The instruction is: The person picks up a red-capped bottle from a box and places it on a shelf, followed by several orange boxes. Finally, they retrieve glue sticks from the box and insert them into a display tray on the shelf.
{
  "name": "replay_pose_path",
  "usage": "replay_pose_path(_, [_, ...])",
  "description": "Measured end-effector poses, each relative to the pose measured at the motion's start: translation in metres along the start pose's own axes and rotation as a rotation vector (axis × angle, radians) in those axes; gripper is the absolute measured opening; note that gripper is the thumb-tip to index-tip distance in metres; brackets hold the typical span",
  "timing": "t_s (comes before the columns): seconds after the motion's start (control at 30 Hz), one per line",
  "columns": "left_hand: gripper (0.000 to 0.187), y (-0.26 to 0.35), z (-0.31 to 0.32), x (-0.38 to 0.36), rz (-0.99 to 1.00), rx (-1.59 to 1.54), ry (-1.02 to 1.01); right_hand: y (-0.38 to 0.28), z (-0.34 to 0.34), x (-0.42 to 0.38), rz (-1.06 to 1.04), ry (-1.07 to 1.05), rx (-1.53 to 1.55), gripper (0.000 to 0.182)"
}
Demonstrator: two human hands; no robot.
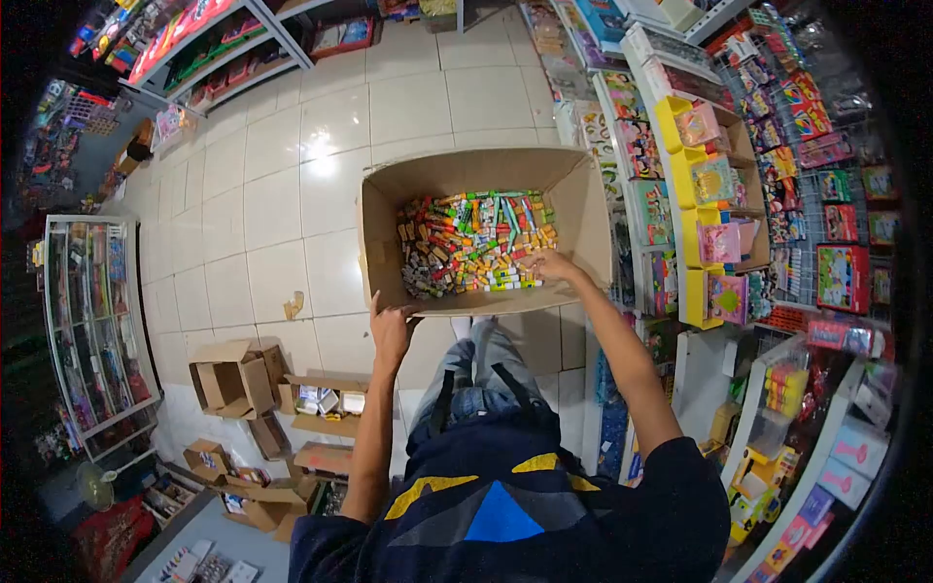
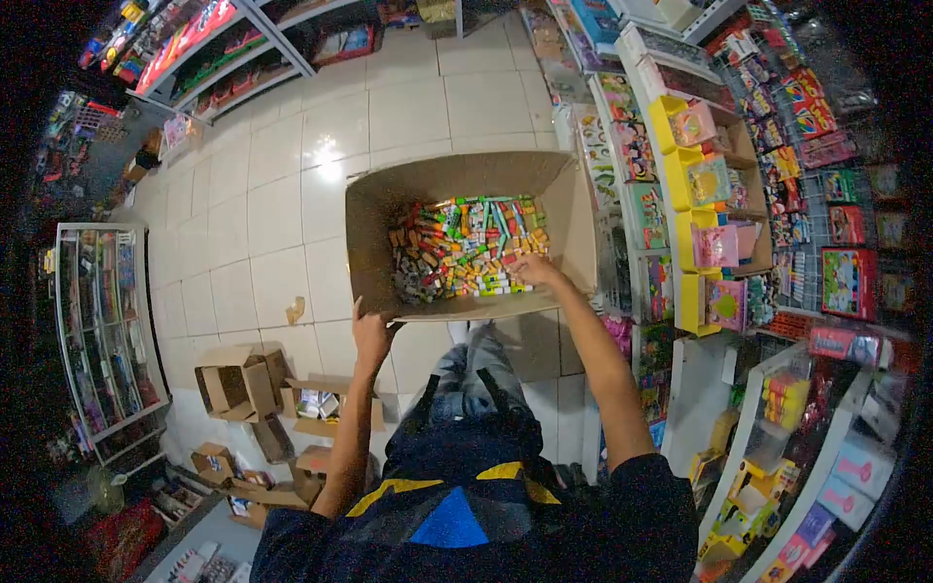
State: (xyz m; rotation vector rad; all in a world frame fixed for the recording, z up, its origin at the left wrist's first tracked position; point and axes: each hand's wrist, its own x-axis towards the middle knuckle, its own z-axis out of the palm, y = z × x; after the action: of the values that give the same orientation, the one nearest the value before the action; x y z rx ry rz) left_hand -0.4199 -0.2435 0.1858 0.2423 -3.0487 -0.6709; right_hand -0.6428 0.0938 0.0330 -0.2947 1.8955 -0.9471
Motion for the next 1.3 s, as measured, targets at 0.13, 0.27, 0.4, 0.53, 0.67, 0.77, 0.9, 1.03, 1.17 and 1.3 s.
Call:
replay_pose_path(0.13, [0.016, 0.003, -0.002, 0.007, -0.044, 0.005, -0.056, 0.017, 0.000, 0.024, 0.040, -0.007, -0.483, 0.024])
replay_pose_path(0.27, [0.022, 0.003, 0.000, 0.004, -0.069, 0.036, -0.112, -0.020, 0.008, 0.025, 0.224, -0.064, -0.594, 0.027])
replay_pose_path(0.4, [0.024, 0.006, -0.004, 0.010, -0.086, 0.048, -0.157, 0.055, 0.039, 0.057, 0.333, -0.077, -0.564, 0.035])
replay_pose_path(0.53, [0.025, 0.013, -0.009, 0.014, -0.118, 0.007, -0.167, 0.037, 0.042, 0.041, 0.252, -0.256, -0.746, 0.050])
replay_pose_path(0.67, [0.026, 0.007, -0.002, 0.012, -0.129, 0.004, -0.159, 0.046, 0.046, 0.048, 0.345, -0.217, -0.753, 0.049])
replay_pose_path(0.77, [0.027, 0.005, -0.001, 0.013, -0.135, 0.010, -0.155, 0.039, 0.046, 0.058, 0.457, -0.378, -0.858, 0.046])
replay_pose_path(0.9, [0.026, 0.008, -0.003, 0.017, -0.144, 0.016, -0.177, 0.021, 0.040, 0.045, 0.366, -0.322, -0.878, 0.041])
replay_pose_path(1.03, [0.026, 0.011, -0.008, 0.021, -0.115, 0.049, -0.161, 0.027, 0.042, 0.047, 0.188, -0.333, -0.899, 0.038])
replay_pose_path(1.17, [0.024, 0.014, -0.013, 0.025, -0.133, 0.062, -0.208, 0.034, 0.049, 0.055, 0.105, -0.344, -0.687, 0.037])
replay_pose_path(1.3, [0.023, 0.014, -0.012, 0.024, -0.126, 0.075, -0.188, 0.054, 0.066, 0.068, 0.028, -0.266, -0.634, 0.039])
